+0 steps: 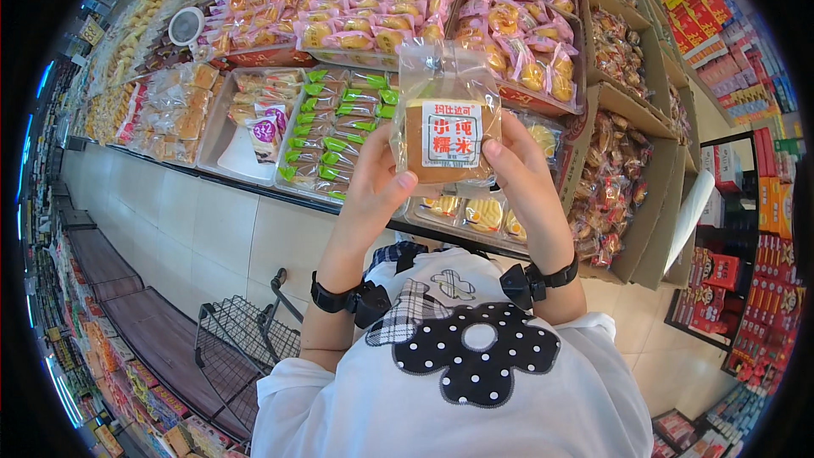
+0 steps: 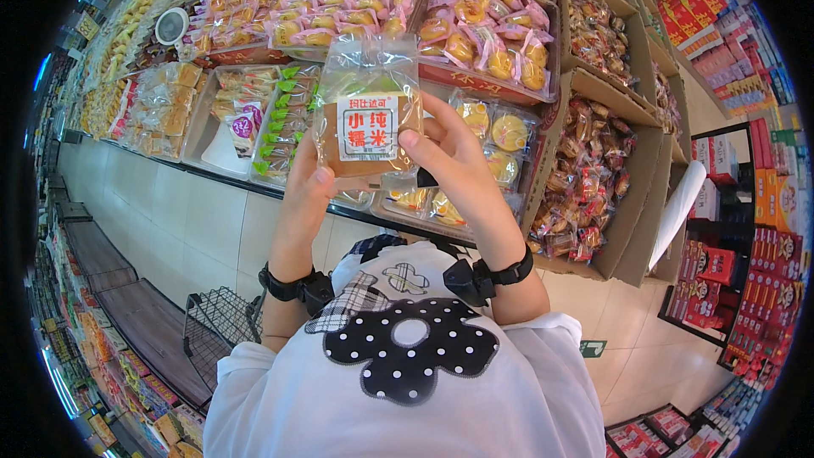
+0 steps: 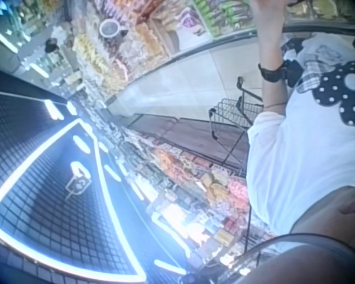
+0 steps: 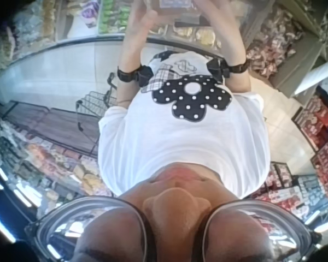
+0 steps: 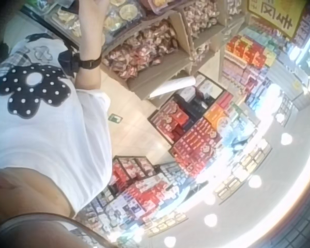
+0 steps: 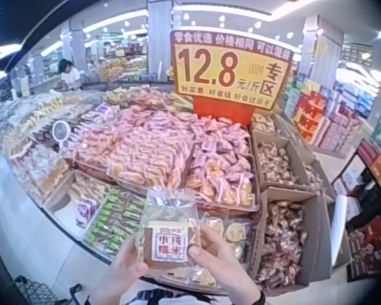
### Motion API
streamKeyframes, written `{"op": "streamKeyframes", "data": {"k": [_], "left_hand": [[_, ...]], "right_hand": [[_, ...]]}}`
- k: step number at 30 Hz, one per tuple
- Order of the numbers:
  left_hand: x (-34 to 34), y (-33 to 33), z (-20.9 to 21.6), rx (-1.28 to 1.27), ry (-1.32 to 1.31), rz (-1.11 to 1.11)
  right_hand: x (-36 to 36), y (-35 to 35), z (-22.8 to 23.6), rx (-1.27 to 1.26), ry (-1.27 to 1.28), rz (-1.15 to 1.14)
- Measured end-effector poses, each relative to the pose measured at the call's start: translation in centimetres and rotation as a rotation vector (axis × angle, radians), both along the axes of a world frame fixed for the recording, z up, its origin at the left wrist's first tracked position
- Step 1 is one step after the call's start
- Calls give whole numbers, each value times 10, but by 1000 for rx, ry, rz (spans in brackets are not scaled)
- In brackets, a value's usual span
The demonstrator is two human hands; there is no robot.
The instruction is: Organizing and tidying individually wrapped snack packages on supermarket shelves.
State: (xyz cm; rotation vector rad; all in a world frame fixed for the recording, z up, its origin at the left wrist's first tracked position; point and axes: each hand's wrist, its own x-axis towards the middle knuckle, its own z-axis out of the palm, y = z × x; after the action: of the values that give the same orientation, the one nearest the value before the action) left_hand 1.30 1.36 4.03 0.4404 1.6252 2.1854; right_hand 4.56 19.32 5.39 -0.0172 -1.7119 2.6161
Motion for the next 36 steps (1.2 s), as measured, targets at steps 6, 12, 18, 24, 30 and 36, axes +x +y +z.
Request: {"op": "streamKeyframes", "data": {"k": [6, 12, 18, 24, 30, 36], "left_hand": [[7, -7, -6, 146, -68, -19], [9, -9, -5, 129, -96, -64], [6, -9, -6, 73, -116, -84], [2, -8, -7, 74, -119, -78], [9, -8, -4, 76, -148, -33], [11, -10, -10, 67, -197, -63]], "right_hand": [[6, -4, -3, 26, -10, -15], [6, -2, -15, 30, -20, 17], [4, -1, -8, 77, -92, 22], [-2, -1, -15, 27, -47, 32], [1, -2, -22, -8, -97, 17], [7, 0, -29, -47, -151, 37]]}}
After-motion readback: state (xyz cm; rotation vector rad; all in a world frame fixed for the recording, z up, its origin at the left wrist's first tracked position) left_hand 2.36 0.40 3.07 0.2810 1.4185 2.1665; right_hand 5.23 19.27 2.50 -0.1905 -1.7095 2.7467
